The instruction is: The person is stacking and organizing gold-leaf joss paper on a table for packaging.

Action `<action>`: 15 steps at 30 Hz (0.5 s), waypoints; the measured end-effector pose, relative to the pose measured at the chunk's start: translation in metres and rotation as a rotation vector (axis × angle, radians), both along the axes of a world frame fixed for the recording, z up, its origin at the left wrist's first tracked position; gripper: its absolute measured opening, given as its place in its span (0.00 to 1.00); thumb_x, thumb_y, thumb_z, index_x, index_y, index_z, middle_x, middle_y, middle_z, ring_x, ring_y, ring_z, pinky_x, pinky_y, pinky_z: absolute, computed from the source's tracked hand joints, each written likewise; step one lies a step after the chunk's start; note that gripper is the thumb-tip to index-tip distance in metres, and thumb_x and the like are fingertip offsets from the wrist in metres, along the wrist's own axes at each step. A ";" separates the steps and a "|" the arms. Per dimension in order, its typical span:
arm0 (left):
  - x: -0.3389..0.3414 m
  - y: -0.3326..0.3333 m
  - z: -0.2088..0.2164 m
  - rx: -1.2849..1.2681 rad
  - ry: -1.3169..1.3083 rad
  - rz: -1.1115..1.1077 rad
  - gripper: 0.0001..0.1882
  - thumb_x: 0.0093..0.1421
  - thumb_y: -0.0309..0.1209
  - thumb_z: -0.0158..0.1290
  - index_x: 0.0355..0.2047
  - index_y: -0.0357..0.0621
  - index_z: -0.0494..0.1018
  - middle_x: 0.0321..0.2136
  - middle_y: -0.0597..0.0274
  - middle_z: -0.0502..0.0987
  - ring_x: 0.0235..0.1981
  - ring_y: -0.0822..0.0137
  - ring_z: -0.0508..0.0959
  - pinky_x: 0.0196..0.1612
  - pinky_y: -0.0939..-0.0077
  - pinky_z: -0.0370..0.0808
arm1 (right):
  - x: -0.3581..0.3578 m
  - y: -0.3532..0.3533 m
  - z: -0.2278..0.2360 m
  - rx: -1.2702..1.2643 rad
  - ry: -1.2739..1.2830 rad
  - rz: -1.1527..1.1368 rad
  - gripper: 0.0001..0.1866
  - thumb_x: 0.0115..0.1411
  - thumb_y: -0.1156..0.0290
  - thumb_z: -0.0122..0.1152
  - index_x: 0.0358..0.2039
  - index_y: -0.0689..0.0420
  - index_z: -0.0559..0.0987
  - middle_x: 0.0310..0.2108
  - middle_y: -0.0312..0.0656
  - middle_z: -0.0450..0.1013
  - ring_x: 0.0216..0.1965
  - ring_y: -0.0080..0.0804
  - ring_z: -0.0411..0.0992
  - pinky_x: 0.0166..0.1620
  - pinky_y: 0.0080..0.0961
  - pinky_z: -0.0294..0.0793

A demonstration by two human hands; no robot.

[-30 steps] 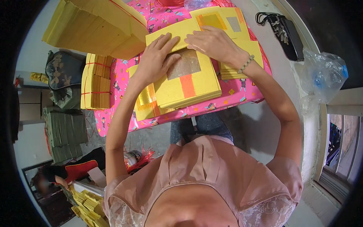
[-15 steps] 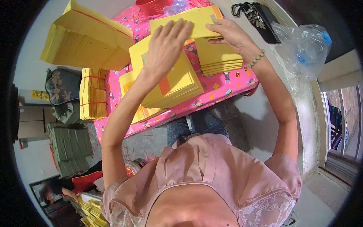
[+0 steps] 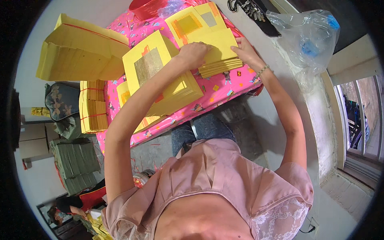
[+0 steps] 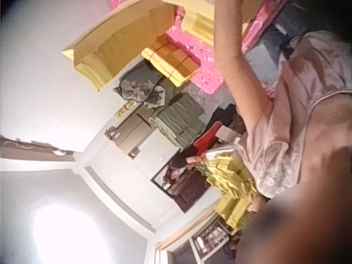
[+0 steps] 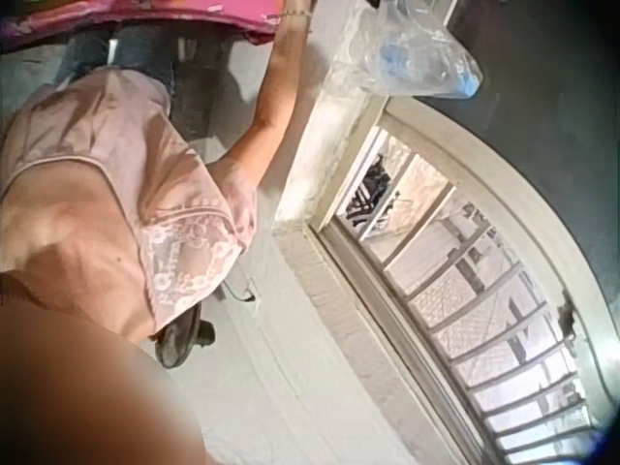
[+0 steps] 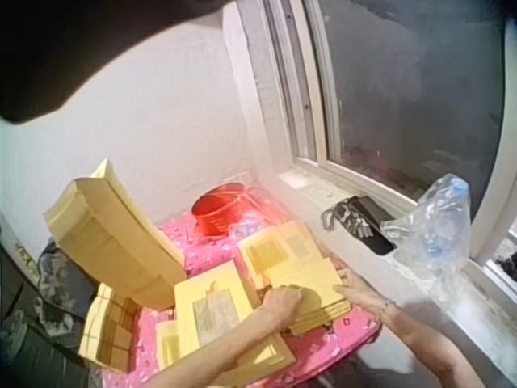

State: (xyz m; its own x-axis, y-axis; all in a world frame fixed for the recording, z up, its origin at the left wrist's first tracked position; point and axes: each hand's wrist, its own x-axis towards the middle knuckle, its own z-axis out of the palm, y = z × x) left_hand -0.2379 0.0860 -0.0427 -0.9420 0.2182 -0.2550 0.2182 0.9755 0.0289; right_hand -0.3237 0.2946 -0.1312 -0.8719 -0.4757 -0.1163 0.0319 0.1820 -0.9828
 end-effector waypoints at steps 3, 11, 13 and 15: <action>-0.007 0.000 -0.009 -0.010 -0.076 -0.020 0.30 0.55 0.31 0.62 0.59 0.48 0.70 0.49 0.54 0.79 0.52 0.52 0.78 0.52 0.57 0.78 | 0.004 0.002 -0.010 0.036 -0.021 -0.023 0.20 0.67 0.75 0.56 0.55 0.67 0.63 0.44 0.49 0.75 0.44 0.29 0.76 0.47 0.24 0.76; -0.023 0.009 -0.021 -0.046 -0.232 -0.162 0.28 0.58 0.31 0.58 0.60 0.45 0.68 0.52 0.51 0.78 0.55 0.51 0.76 0.54 0.56 0.75 | 0.001 0.011 -0.039 -0.033 0.047 -0.076 0.18 0.66 0.76 0.56 0.53 0.66 0.64 0.46 0.51 0.74 0.46 0.35 0.76 0.50 0.29 0.75; -0.026 0.013 -0.024 -0.051 -0.285 -0.172 0.28 0.58 0.30 0.57 0.60 0.44 0.67 0.52 0.49 0.77 0.55 0.50 0.76 0.54 0.56 0.75 | -0.003 0.017 -0.045 0.079 0.204 -0.057 0.20 0.65 0.74 0.57 0.54 0.66 0.65 0.47 0.53 0.73 0.48 0.40 0.75 0.51 0.33 0.74; -0.026 0.011 -0.027 -0.058 -0.340 -0.159 0.29 0.57 0.29 0.56 0.60 0.44 0.67 0.52 0.48 0.77 0.55 0.49 0.76 0.54 0.56 0.75 | 0.003 0.010 -0.038 0.181 0.359 -0.014 0.21 0.64 0.73 0.59 0.54 0.66 0.66 0.48 0.55 0.73 0.50 0.45 0.74 0.52 0.37 0.73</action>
State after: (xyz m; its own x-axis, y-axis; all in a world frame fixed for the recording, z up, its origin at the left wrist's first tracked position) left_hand -0.2643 0.0967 -0.0694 -0.7565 0.3310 -0.5640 0.3548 0.9322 0.0712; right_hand -0.3205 0.3047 -0.1690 -0.8787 -0.4630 0.1166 -0.3044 0.3550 -0.8839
